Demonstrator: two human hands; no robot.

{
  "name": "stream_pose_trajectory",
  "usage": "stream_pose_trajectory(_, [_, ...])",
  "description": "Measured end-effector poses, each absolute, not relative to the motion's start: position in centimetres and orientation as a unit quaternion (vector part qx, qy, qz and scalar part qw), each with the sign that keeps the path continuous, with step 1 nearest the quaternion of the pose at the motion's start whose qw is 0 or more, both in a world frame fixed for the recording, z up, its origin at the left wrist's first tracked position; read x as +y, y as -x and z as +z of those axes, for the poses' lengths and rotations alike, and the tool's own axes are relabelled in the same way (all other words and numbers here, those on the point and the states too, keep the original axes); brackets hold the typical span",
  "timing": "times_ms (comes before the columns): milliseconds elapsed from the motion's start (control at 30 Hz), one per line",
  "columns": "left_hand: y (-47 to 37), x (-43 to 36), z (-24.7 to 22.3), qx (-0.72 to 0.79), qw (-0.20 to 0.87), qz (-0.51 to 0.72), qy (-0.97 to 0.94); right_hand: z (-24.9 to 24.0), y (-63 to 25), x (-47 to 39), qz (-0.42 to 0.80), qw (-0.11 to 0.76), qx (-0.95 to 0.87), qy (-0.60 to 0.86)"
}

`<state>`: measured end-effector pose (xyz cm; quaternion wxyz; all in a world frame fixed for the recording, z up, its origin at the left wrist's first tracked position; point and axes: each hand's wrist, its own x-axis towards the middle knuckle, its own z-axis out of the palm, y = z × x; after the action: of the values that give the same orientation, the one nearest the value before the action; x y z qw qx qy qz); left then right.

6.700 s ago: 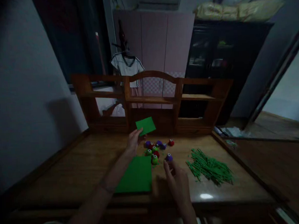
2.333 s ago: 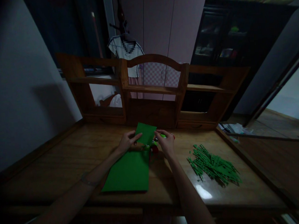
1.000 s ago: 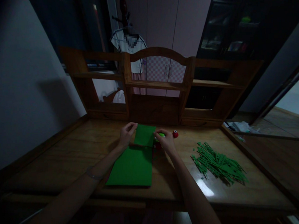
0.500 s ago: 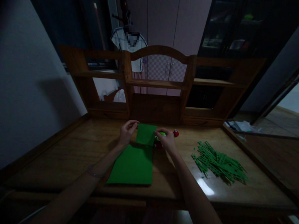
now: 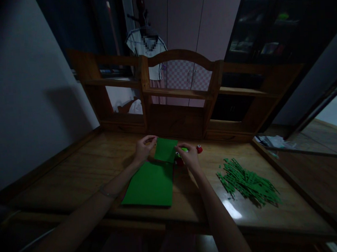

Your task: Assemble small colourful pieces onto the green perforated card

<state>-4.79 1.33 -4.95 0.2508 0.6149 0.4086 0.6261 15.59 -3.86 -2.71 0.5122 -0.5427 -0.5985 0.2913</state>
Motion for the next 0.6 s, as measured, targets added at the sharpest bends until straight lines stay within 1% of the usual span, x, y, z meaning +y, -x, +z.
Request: stream_pose_trajectory(600, [4.85, 1.00, -4.61, 0.420, 0.221, 0.608, -0.636, -2.68, -15.54, -3.90, 0.274, 0.512, -0.608, 0.542])
